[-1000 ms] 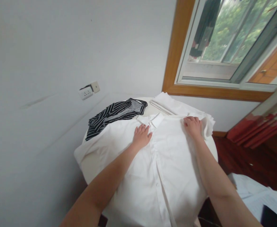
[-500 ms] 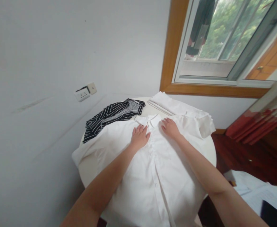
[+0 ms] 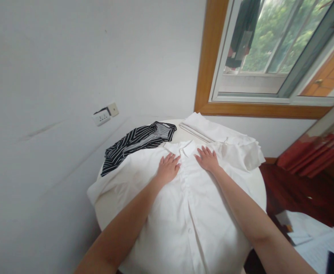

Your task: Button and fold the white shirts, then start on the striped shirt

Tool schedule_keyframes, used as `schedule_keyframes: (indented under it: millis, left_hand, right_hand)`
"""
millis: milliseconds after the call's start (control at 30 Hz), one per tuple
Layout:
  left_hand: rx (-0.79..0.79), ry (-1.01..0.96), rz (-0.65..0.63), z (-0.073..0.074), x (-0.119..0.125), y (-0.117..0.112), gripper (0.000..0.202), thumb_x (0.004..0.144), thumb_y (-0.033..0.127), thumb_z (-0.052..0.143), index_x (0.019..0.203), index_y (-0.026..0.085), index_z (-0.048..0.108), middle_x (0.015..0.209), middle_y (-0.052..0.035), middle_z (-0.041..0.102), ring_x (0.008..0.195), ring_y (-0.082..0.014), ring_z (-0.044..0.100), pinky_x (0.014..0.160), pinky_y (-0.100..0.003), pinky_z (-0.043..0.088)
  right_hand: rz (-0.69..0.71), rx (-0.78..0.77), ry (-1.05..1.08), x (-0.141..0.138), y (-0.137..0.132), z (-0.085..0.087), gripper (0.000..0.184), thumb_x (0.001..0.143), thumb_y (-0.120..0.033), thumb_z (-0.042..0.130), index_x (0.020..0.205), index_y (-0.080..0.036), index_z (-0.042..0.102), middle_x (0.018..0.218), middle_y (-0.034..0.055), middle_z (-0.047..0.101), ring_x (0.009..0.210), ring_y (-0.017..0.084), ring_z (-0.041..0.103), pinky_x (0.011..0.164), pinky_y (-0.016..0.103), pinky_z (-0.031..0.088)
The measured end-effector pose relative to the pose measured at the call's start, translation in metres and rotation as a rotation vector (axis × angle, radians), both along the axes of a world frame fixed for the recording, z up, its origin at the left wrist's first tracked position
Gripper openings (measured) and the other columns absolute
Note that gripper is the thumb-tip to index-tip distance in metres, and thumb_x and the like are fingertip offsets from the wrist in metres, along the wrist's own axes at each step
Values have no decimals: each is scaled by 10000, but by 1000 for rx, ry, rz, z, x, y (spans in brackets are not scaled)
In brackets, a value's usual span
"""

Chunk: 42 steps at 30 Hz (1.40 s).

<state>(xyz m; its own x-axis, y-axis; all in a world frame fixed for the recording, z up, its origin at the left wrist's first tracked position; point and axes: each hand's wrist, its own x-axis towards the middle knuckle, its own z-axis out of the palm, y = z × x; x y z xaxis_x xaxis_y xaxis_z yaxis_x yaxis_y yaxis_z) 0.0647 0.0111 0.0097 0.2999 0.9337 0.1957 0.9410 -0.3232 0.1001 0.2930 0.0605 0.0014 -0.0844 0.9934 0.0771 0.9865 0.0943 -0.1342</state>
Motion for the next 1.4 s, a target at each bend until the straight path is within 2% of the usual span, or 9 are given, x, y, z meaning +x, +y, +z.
schedule_keyframes:
  millis: [133, 233, 367, 467, 633, 700, 867, 1233, 1400]
  left_hand:
    - [18, -18, 42, 0, 4, -1, 487, 989, 399, 302, 1441, 289, 447, 1516, -58, 437, 1440, -264, 316, 1165, -592, 213]
    - [13, -37, 81, -2, 7, -1, 498, 982, 422, 321, 1450, 294, 435, 1519, -64, 431, 1441, -275, 312, 1156, -629, 192]
    - [23, -42, 73, -6, 5, 3, 520, 976, 451, 340, 1448, 258, 439, 1507, -81, 445, 1433, -277, 326, 1160, -608, 208]
    - [57, -31, 33, -8, -4, 11, 502, 982, 420, 339, 1427, 225, 468, 1476, -97, 486, 1405, -266, 376, 1161, -542, 266]
    - [93, -21, -85, -8, -28, 29, 452, 971, 213, 319, 1365, 160, 535, 1406, -106, 554, 1317, -191, 480, 1141, -348, 343]
    - [105, -23, -36, -9, -32, 32, 438, 964, 232, 350, 1349, 172, 550, 1423, -97, 541, 1342, -216, 452, 1156, -393, 325]
    - [98, -2, 142, -12, -29, 28, 440, 962, 317, 378, 1372, 267, 530, 1496, -84, 462, 1396, -311, 379, 1126, -615, 280]
    - [68, 32, 147, -9, -30, 27, 442, 968, 323, 359, 1377, 291, 522, 1506, -70, 451, 1406, -274, 377, 1138, -570, 289]
    - [75, 27, 143, -12, -31, 29, 440, 967, 328, 360, 1375, 294, 521, 1505, -66, 453, 1397, -280, 389, 1132, -576, 294]
  right_hand:
    - [-125, -19, 3, -6, -1, -1, 743, 949, -664, 136, 1541, -241, 289, 1619, 111, 180, 1482, 345, 135, 1117, 672, 86]
    - [-157, 18, 7, -7, -2, -3, 789, 938, -681, 155, 1537, -190, 304, 1606, 153, 209, 1476, 365, 144, 1117, 666, 90]
    - [-143, 65, 15, -5, -1, -6, 761, 945, -665, 198, 1514, -184, 354, 1589, 162, 260, 1464, 369, 185, 1117, 655, 119]
    - [-138, 96, 9, -2, 0, -8, 718, 955, -636, 233, 1495, -189, 387, 1573, 162, 303, 1453, 368, 221, 1114, 641, 149]
    - [-128, 145, -12, 4, 2, -11, 663, 970, -576, 286, 1469, -158, 410, 1538, 166, 373, 1429, 335, 290, 1121, 566, 210]
    - [-117, 155, -20, 7, 3, -11, 644, 971, -563, 308, 1454, -155, 431, 1529, 159, 392, 1425, 319, 303, 1132, 530, 218]
    - [-72, 158, -19, 12, 4, -11, 602, 976, -537, 327, 1421, -161, 480, 1512, 140, 424, 1426, 293, 308, 1147, 466, 232]
    - [-78, 156, 3, 11, 7, -14, 600, 981, -531, 325, 1481, -210, 408, 1540, 129, 383, 1437, 289, 298, 1152, 490, 231]
    - [36, 87, 15, 8, 3, -7, 554, 976, -593, 289, 1443, -344, 451, 1586, 65, 308, 1461, 306, 237, 1117, 636, 188]
